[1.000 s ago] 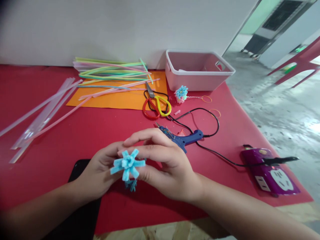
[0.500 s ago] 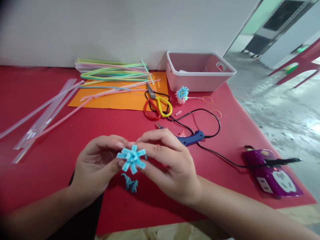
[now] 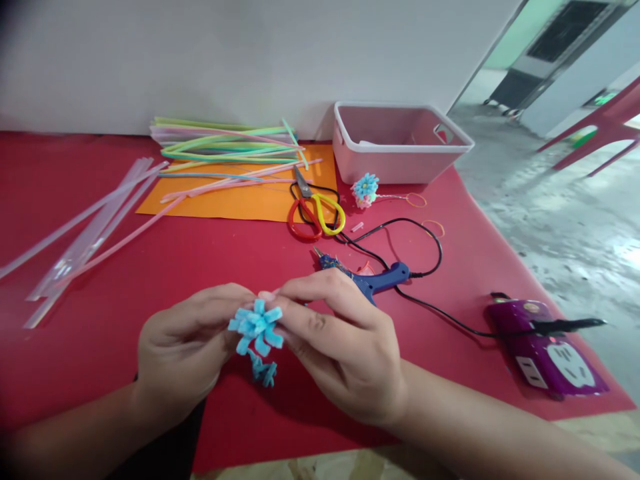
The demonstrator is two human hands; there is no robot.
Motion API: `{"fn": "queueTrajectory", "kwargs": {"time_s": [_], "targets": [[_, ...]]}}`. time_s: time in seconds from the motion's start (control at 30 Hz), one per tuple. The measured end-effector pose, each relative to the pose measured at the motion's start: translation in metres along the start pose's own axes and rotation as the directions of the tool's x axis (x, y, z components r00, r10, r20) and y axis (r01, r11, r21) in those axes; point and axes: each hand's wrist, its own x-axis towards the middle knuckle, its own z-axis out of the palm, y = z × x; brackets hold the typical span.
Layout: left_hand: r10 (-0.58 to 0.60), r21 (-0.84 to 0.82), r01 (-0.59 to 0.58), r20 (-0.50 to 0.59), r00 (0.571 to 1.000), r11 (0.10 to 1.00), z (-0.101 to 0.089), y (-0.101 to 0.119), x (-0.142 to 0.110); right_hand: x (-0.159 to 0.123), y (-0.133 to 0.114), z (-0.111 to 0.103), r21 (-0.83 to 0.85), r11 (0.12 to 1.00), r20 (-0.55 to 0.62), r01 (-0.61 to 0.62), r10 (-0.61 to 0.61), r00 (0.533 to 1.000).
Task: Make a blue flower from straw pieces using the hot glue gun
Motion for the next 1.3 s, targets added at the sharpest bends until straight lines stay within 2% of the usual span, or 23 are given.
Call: {"fn": "queueTrajectory", "kwargs": {"time_s": [0.33,0.53,0.7,0.97,1.03,1.17,1.3], "targets": [[0.081,0.015,-0.082,0.062,0.995,0.997,-0.001,0.003,0.004,0.0,0.001,0.004,0.166,0.985,-0.068,-0.056,0.068,0.995],[0.09,-0.033,-0.089,0.02,0.996,0.995,0.0,0.0,0.003,-0.003,0.003,0.007,0.188,0.982,-0.075,-0.033,0.048,0.996],[0.116,-0.079,-0.112,0.051,0.992,0.991,0.0,-0.002,0.003,-0.003,0.004,0.006,0.213,0.977,-0.038,0.03,-0.023,0.999],[0.16,-0.104,-0.151,0.083,0.984,0.983,-0.002,-0.004,0.001,-0.003,0.003,0.006,0.272,0.961,-0.024,0.042,-0.037,0.999],[0.135,-0.1,-0.127,0.068,0.989,0.987,-0.002,-0.004,0.001,-0.004,0.004,0.008,0.296,0.955,-0.04,0.017,-0.005,0.999],[-0.003,-0.08,0.003,-0.006,1.0,0.997,0.002,-0.003,-0.001,-0.005,0.006,0.013,0.317,0.945,-0.099,-0.074,0.111,0.989],[-0.129,-0.182,0.12,-0.042,0.991,0.976,0.007,-0.003,-0.002,-0.003,0.008,0.015,0.306,0.934,-0.157,-0.184,0.24,0.958]]}}
